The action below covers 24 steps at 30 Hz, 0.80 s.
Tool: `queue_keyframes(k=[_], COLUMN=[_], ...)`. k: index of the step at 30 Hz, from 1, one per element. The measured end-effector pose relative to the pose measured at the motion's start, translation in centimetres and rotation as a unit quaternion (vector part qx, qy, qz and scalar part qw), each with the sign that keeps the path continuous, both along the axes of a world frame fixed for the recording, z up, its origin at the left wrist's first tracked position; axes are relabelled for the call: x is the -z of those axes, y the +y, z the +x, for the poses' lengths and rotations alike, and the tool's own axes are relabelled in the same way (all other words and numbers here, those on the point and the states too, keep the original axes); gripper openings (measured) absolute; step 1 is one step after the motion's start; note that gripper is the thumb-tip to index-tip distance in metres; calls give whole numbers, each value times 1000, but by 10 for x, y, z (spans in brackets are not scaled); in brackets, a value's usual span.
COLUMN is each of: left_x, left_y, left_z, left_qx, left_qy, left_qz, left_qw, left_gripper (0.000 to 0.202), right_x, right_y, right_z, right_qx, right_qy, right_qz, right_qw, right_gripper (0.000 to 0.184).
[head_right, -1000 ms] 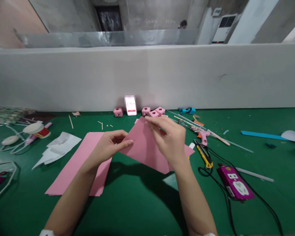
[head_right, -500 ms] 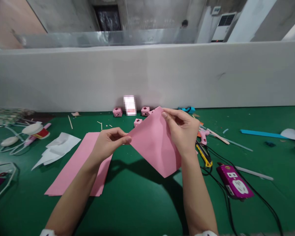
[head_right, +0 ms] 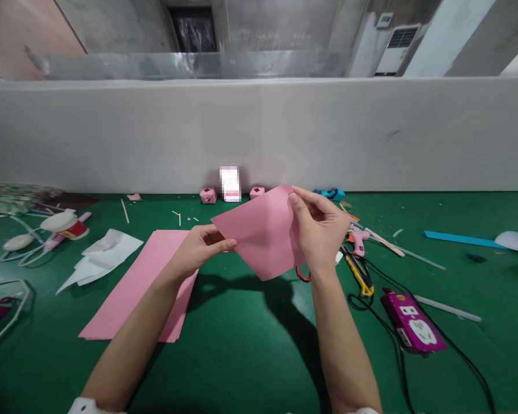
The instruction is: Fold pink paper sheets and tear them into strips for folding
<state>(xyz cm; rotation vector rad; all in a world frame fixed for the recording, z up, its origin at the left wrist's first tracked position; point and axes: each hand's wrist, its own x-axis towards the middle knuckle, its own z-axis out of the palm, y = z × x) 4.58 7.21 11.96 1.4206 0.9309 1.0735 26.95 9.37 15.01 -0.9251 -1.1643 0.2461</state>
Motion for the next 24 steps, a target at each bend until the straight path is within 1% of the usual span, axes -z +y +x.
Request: queue_keyframes(k=[2, 4, 7, 9, 11, 13, 14, 16, 18, 20, 22, 24], left_x=[1, 0, -3, -5, -6, -5, -4, -1, 2, 4, 5, 5], left_y=[0, -1, -3, -5, -7, -7, -8, -7, -7, -7, -6, -6], left_z=[0, -1, -2, -2, -1, 0, 1, 4, 7, 9, 11, 11], left_qx=[-28, -55, -51, -30, -13, -11, -17, -38, -69, -104, -128, -138], left_qy=[23, 46, 57, 33, -10, -57, -76, -92, -75, -48, -35, -36], left_qz=[7, 19, 23, 16, 14, 20, 24, 37, 51, 57, 55, 53], left_qw=[999, 997, 997, 999, 1000, 998, 997, 994, 994, 992, 990, 988], left_gripper=[24, 22, 21, 25, 36, 47, 49, 44, 31, 25, 25, 26], right_x=[0, 1, 3, 3, 2, 1, 0, 0, 0, 1, 2, 3], right_y=[1, 2, 3, 3, 1, -1, -3, -4, -4, -3, -1, 1], right_z=[0, 0, 1, 1, 0, -2, -3, -6, -7, -7, -7, -6], right_qx=[4, 11, 12, 4, -6, -13, -15, -21, -29, -33, -34, -35], right_qy=[7, 13, 22, 25, 17, 4, -1, -4, -2, 2, 6, 10], right_qz=[-6, -10, -4, -1, -10, -23, -26, -23, -21, -26, -32, -32], right_qw=[1000, 1000, 1000, 1000, 1000, 1000, 1000, 999, 999, 999, 999, 999], right_gripper=[16, 17, 17, 16, 16, 16, 17, 17, 17, 17, 18, 18])
